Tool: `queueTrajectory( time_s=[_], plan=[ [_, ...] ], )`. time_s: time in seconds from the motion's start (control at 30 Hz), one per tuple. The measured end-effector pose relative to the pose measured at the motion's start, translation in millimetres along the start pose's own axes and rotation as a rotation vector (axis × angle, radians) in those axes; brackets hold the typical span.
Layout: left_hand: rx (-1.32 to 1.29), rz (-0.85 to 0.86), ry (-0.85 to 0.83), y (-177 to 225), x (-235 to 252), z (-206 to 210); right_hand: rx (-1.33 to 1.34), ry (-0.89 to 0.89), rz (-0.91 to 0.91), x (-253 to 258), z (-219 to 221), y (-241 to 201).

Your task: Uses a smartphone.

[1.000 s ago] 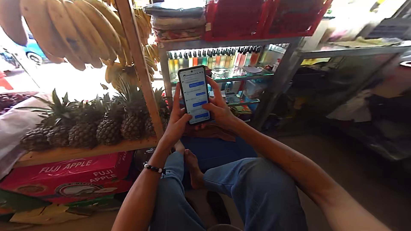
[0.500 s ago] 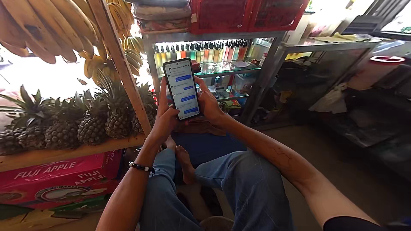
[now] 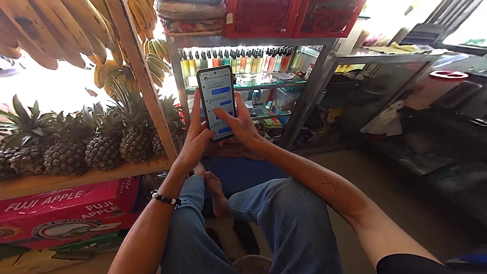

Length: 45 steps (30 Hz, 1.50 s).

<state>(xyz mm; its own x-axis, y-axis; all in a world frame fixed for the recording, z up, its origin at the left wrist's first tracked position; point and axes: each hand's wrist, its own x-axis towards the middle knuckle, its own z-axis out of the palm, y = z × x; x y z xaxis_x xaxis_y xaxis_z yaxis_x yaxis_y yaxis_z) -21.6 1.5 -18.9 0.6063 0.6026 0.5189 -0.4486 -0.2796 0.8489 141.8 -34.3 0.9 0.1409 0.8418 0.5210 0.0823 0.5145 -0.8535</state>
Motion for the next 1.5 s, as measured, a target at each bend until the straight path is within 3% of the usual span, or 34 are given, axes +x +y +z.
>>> queueTrajectory(
  time_s=[0.23,0.4,0.87,1.3,1.5],
  plan=[
    [-0.184,-0.043,0.026,8.1,1.1,-10.5,0.106,-0.336,-0.005,4.0,-23.8,6.0],
    [-0.207,-0.039,0.04,10.4,0.8,-11.8,0.259,-0.471,0.006,1.7,-19.4,2.6],
    [-0.091,0.066,0.01,4.7,0.4,-14.4,0.285,-0.496,-0.002,2.2,-21.2,1.5],
    [-0.098,0.057,-0.011,5.1,0.9,-15.2,0.279,-0.556,-0.038,2.7,-23.6,3.2],
    [-0.096,0.051,0.001,5.0,0.4,-15.4,0.214,-0.493,-0.018,2.7,-22.6,1.0]
  ],
)
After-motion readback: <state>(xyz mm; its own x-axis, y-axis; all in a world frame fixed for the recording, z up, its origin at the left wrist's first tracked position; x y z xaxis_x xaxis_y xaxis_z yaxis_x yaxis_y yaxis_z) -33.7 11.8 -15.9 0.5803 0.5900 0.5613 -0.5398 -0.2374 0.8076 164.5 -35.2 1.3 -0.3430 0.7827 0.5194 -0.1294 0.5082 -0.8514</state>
